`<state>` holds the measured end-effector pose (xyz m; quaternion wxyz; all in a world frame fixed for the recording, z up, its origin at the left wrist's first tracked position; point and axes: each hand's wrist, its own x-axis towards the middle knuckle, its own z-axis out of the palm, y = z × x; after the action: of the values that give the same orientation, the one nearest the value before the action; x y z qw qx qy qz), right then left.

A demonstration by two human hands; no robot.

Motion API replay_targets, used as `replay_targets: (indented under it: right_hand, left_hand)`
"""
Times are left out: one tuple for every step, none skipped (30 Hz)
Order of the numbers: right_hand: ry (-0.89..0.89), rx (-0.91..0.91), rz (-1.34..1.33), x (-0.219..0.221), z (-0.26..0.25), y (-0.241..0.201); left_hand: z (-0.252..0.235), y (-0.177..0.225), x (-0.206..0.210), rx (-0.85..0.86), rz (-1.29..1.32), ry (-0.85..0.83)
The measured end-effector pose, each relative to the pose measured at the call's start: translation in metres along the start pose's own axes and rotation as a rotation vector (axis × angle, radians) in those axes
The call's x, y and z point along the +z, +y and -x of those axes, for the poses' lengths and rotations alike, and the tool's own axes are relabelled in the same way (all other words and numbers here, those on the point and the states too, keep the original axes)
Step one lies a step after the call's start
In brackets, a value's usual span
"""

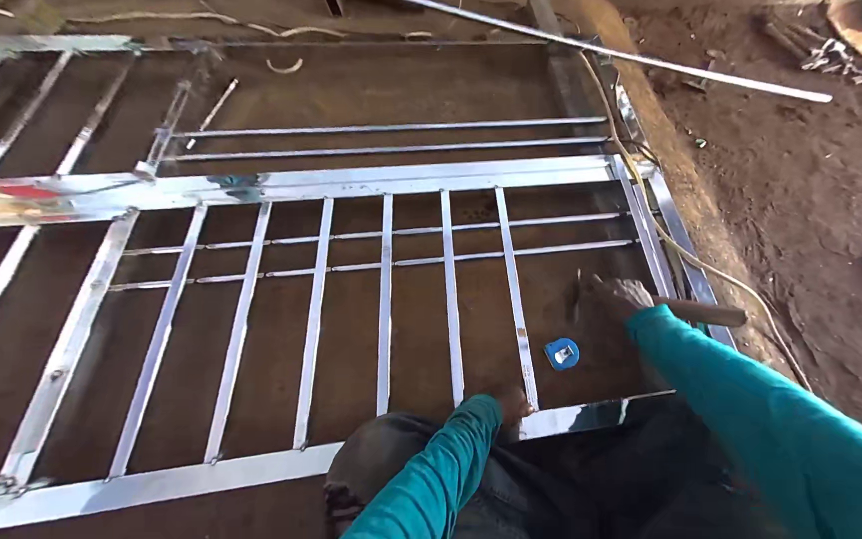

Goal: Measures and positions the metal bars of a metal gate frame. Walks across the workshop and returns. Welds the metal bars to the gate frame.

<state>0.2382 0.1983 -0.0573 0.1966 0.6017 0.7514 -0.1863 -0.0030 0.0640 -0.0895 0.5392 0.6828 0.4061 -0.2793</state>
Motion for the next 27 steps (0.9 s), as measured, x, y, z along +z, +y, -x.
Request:
replay_targets:
  right_hand:
    - [0.001,-0.091,0.009,-0.011,0.005,-0.009]
    - [0.004,-0.195,0.015,-0.018,0.007,-0.018]
    - [0.003,-0.293,0.023,-0.021,0.009,-0.030]
    - [-0.013,-0.379,0.035,-0.024,0.013,-0.044]
    - [-0.043,-0.447,0.053,-0.027,0.018,-0.062]
    - [-0.066,-0.509,0.085,-0.028,0.021,-0.079]
    - [-0.097,-0.555,0.127,-0.029,0.025,-0.096]
    - [-0.128,-0.584,0.178,-0.030,0.027,-0.110]
    - [-0.136,-0.613,0.221,-0.028,0.028,-0.122]
    - [-0.137,-0.638,0.249,-0.026,0.028,-0.130]
    - [-0.146,-0.650,0.257,-0.025,0.029,-0.137]
    - [-0.156,-0.657,0.266,-0.026,0.029,-0.141]
    - [-0.164,-0.664,0.281,-0.027,0.029,-0.145]
    - [-0.169,-0.671,0.304,-0.028,0.029,-0.147]
    - [-0.177,-0.680,0.330,-0.030,0.029,-0.149]
    - [-0.185,-0.691,0.352,-0.032,0.029,-0.150]
    - [-0.189,-0.700,0.361,-0.033,0.029,-0.150]
    - [-0.187,-0.707,0.357,-0.031,0.027,-0.149]
    - [-0.176,-0.715,0.347,-0.027,0.025,-0.147]
    - [-0.167,-0.720,0.339,-0.024,0.024,-0.145]
    - [-0.163,-0.725,0.340,-0.022,0.024,-0.145]
    - [-0.170,-0.728,0.350,-0.022,0.026,-0.146]
    - [-0.185,-0.724,0.366,-0.024,0.028,-0.147]
    - [-0.198,-0.719,0.371,-0.025,0.030,-0.148]
    - [-0.197,-0.720,0.358,-0.024,0.031,-0.148]
    - [-0.186,-0.725,0.333,-0.023,0.030,-0.146]
    - [-0.178,-0.724,0.299,-0.023,0.030,-0.144]
  left_hand:
    - [0.000,0.000,0.001,-0.013,0.025,0.005]
    - [0.000,0.001,0.001,-0.024,0.044,0.009]
    - [0.000,0.001,0.003,-0.032,0.051,0.017]
    - [0.000,0.002,0.003,-0.041,0.056,0.024]
    - [-0.001,0.002,0.004,-0.043,0.060,0.026]
    - [-0.002,0.001,0.004,-0.039,0.061,0.020]
    - [-0.003,0.000,0.004,-0.032,0.065,0.020]
    - [-0.004,-0.001,0.004,-0.024,0.061,0.021]
    - [-0.005,-0.002,0.005,-0.016,0.055,0.026]
    - [-0.006,-0.003,0.006,-0.012,0.049,0.028]
    - [-0.006,-0.002,0.005,-0.014,0.040,0.026]
    - [-0.006,-0.002,0.005,-0.019,0.036,0.023]
    - [-0.006,-0.001,0.004,-0.021,0.035,0.017]
    - [-0.005,-0.001,0.004,-0.023,0.033,0.013]
    - [-0.005,-0.001,0.003,-0.023,0.028,0.017]
    - [-0.005,-0.001,0.003,-0.022,0.029,0.020]
    - [-0.005,-0.001,0.004,-0.021,0.031,0.022]
    - [-0.005,-0.001,0.004,-0.021,0.030,0.022]
    - [-0.005,0.000,0.004,-0.022,0.028,0.021]
    - [-0.004,0.000,0.003,-0.024,0.033,0.019]
    - [-0.004,0.001,0.003,-0.028,0.037,0.019]
    - [-0.003,0.001,0.003,-0.031,0.040,0.022]
    - [-0.002,0.002,0.002,-0.035,0.044,0.023]
    - [-0.001,0.003,0.002,-0.040,0.043,0.018]
    - [-0.001,0.003,0.002,-0.043,0.040,0.013]
    - [-0.002,0.003,0.002,-0.042,0.036,0.010]
    - [-0.003,0.002,0.002,-0.041,0.032,0.011]
